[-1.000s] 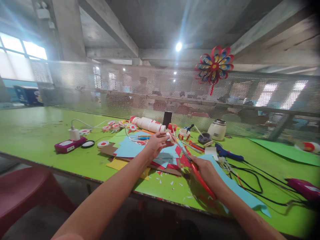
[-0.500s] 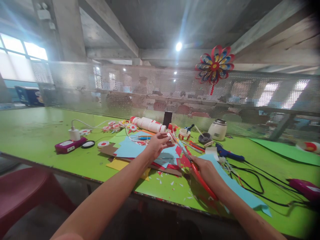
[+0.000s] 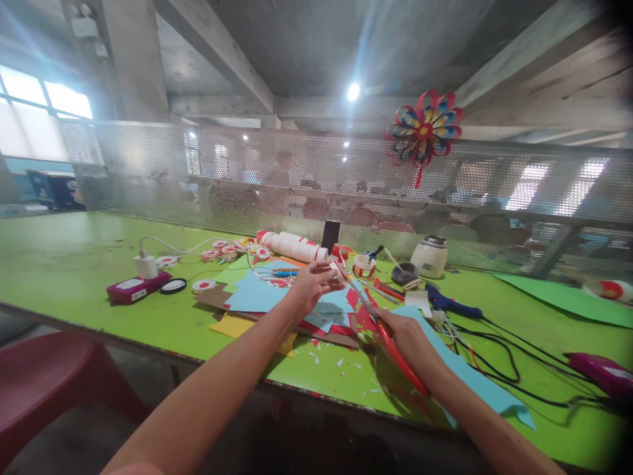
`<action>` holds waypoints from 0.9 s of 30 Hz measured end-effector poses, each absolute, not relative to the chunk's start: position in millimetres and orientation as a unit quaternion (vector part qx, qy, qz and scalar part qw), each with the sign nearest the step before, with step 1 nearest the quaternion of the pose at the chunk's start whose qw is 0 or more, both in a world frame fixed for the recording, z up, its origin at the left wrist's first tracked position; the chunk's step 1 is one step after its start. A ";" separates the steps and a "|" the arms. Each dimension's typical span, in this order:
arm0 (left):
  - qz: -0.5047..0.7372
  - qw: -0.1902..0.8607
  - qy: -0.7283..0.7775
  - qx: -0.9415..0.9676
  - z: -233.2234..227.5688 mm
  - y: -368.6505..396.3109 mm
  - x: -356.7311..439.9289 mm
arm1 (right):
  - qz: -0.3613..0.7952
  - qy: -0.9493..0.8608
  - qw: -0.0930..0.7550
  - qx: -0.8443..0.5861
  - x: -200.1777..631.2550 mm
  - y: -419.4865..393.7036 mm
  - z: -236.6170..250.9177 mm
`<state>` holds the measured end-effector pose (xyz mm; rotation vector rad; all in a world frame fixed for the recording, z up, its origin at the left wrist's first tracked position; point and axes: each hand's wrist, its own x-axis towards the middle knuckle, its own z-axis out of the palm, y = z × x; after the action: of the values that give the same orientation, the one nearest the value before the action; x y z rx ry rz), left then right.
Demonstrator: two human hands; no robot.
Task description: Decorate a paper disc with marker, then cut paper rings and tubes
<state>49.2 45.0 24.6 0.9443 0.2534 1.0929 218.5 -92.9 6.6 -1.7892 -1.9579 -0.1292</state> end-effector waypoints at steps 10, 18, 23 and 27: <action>0.494 0.743 0.119 0.437 26.1 51.6 44.1 | -0.040 -0.735 0.259 -0.625 225.6 -89.0 1.4; 0.492 0.743 0.124 0.437 24.0 49.5 46.1 | -0.046 -0.736 0.258 -0.625 230.3 -86.0 -1.8; 0.495 0.742 0.123 0.436 24.2 47.1 47.5 | -0.048 -0.726 0.256 -0.636 222.0 -91.6 3.9; 0.496 0.739 0.125 0.438 23.1 46.9 48.8 | -0.052 -0.722 0.253 -0.642 219.2 -93.7 5.2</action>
<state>48.8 46.9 23.1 0.9609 0.2737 1.0885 219.2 -93.7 5.2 -1.7464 -1.9621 -0.1414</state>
